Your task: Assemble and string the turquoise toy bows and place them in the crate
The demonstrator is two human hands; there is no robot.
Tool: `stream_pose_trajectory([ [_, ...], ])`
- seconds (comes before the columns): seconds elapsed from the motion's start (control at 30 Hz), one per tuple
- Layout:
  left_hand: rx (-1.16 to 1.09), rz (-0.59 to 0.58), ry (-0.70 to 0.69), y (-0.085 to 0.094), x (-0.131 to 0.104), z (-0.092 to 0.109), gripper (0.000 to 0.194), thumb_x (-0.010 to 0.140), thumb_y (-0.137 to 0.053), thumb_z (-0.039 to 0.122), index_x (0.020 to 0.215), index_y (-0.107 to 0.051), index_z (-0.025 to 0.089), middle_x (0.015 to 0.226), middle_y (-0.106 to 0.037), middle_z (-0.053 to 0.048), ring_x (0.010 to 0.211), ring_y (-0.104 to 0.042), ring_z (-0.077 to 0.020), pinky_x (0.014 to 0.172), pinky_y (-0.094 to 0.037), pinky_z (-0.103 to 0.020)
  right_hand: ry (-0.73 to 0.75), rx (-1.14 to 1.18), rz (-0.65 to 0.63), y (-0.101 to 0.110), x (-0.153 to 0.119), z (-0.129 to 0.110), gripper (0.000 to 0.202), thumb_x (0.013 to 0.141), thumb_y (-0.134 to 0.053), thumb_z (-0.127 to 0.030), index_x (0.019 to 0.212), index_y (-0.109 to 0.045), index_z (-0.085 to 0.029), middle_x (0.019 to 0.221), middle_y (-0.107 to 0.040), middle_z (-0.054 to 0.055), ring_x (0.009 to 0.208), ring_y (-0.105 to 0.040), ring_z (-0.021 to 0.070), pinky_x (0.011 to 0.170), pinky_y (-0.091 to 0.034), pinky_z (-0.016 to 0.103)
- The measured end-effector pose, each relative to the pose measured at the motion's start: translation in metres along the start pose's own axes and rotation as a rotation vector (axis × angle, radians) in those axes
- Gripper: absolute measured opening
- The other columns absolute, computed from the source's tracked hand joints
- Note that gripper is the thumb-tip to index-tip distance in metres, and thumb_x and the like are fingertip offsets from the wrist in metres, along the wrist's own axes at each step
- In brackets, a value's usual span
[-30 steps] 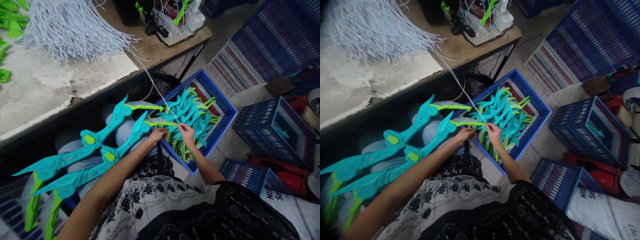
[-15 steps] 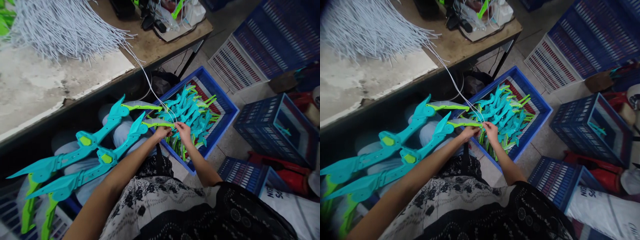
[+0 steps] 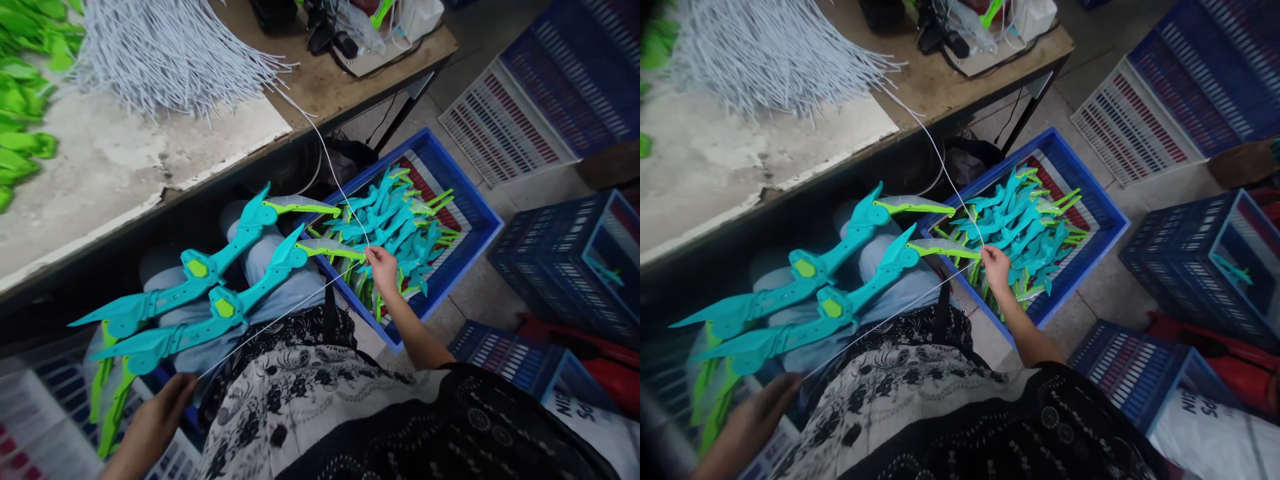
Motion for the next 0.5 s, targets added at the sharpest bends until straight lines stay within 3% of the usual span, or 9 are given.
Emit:
stream_pose_trajectory([
  [0.07, -0.014, -0.003, 0.067, -0.012, -0.02, -0.028, 0.031, 0.075, -0.048, 0.051, 0.08, -0.062, 0.025, 0.076, -0.073, -0.002, 0.069, -0.069, -0.0236, 0.058, -0.054, -0.027, 0.025, -0.009, 0.031, -0.006, -0.004, 0.002, 0.028, 0.068, -0.063, -0.043, 0.078, -0.065, -0.017, 0.059, -0.059, -0.002, 0.049, -0.049, 0.0112, 0.051, -0.039, 0.025],
  [0.13, -0.001, 0.047, 0.101, -0.019, -0.031, -0.038, 0.03, 0.073, -0.048, 0.051, 0.075, -0.062, 0.024, 0.073, -0.073, -0.004, 0.067, -0.069, -0.0253, 0.057, -0.054, -0.03, 0.04, -0.005, 0.05, -0.013, -0.009, 0.002, 0.028, 0.069, -0.062, -0.043, 0.078, -0.064, -0.017, 0.063, -0.061, 0.0, 0.054, -0.053, 0.0127, 0.056, -0.043, 0.027],
  [0.3, 0.033, 0.179, -0.016, -0.02, -0.026, -0.023, 0.039, 0.075, -0.046, 0.056, 0.073, -0.063, 0.022, 0.075, -0.07, -0.008, 0.069, -0.068, -0.0234, 0.063, -0.054, -0.03, 0.017, 0.04, -0.013, -0.028, -0.022, -0.006, 0.03, 0.074, -0.058, -0.046, 0.085, -0.057, -0.018, 0.071, -0.066, 0.002, 0.062, -0.06, 0.0156, 0.063, -0.049, 0.03],
  [0.4, -0.003, 0.157, -0.075, -0.021, -0.013, -0.012, 0.042, 0.079, -0.043, 0.058, 0.074, -0.062, 0.021, 0.076, -0.068, -0.007, 0.069, -0.067, -0.0215, 0.063, -0.054, -0.028, -0.025, 0.002, -0.147, -0.035, -0.027, -0.011, 0.03, 0.073, -0.059, -0.047, 0.085, -0.056, -0.02, 0.064, -0.061, -0.001, 0.056, -0.056, 0.0148, 0.053, -0.047, 0.028],
  [0.5, 0.002, 0.162, -0.081, -0.016, -0.008, -0.019, 0.037, 0.079, -0.044, 0.056, 0.074, -0.061, 0.023, 0.075, -0.068, -0.005, 0.066, -0.066, -0.0218, 0.061, -0.054, -0.029, 0.001, -0.078, -0.306, -0.038, -0.024, -0.015, 0.031, 0.072, -0.06, -0.05, 0.083, -0.057, -0.021, 0.057, -0.051, -0.004, 0.049, -0.047, 0.012, 0.047, -0.044, 0.025],
])
Point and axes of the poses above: each hand's wrist, its own x-axis towards the middle knuckle, its own y-axis out of the back of the hand, z = x × y, the point moved 4 cm from there along x, towards the middle knuckle
